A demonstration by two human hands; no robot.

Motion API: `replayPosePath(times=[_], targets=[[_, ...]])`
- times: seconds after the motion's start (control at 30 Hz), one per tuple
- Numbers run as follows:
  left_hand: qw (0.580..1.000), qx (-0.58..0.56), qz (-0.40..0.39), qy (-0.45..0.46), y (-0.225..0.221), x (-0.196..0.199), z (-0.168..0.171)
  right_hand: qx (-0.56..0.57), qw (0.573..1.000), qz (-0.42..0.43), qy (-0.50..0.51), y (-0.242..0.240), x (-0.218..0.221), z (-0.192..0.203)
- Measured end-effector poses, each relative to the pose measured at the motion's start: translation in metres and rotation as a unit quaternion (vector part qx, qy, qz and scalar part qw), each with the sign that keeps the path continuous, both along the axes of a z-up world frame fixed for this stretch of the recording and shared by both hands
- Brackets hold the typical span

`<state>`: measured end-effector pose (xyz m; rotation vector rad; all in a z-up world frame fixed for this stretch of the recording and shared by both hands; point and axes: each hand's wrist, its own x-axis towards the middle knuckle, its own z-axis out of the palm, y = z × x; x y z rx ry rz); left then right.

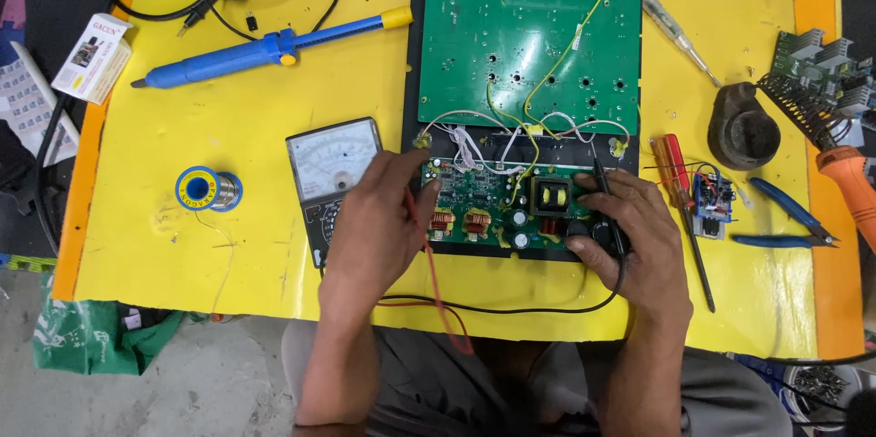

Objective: Testing a circuit board with a multimeter and soldering components to perform repairs.

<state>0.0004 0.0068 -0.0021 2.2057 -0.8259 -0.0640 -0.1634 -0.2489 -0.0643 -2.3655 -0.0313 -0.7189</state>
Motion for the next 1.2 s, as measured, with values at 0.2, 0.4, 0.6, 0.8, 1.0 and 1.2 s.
replayPosePath(times=[0.2, 0.4, 0.6, 0.8, 1.0, 1.2], targets=[[0.961, -0.248, -0.081, 0.087, 0.006, 0.005, 0.008, 0.044, 0.999, -0.003, -0.023, 0.003, 0.001, 0.004], [0.957, -0.248, -0.072, 0.135, 0.002, 0.013, 0.006, 0.098, 0.988, -0.089, -0.075, 0.014, -0.013, 0.008], [0.947, -0.257, -0.107, 0.161, 0.002, 0.02, -0.011, 0.079, 0.989, -0.124, -0.014, 0.047, -0.013, 0.072], [0.953, -0.215, -0.072, 0.201, 0.003, 0.02, -0.016, 0.029, 0.998, 0.019, 0.056, 0.053, 0.056, 0.101], [0.962, -0.206, -0.1, 0.147, 0.005, 0.024, -0.036, 0.085, 0.987, 0.121, -0.062, 0.042, 0.091, 0.056], [0.948, -0.247, -0.111, 0.166, -0.006, 0.023, -0.035, 0.075, 0.989, 0.107, -0.067, 0.026, 0.073, 0.046]])
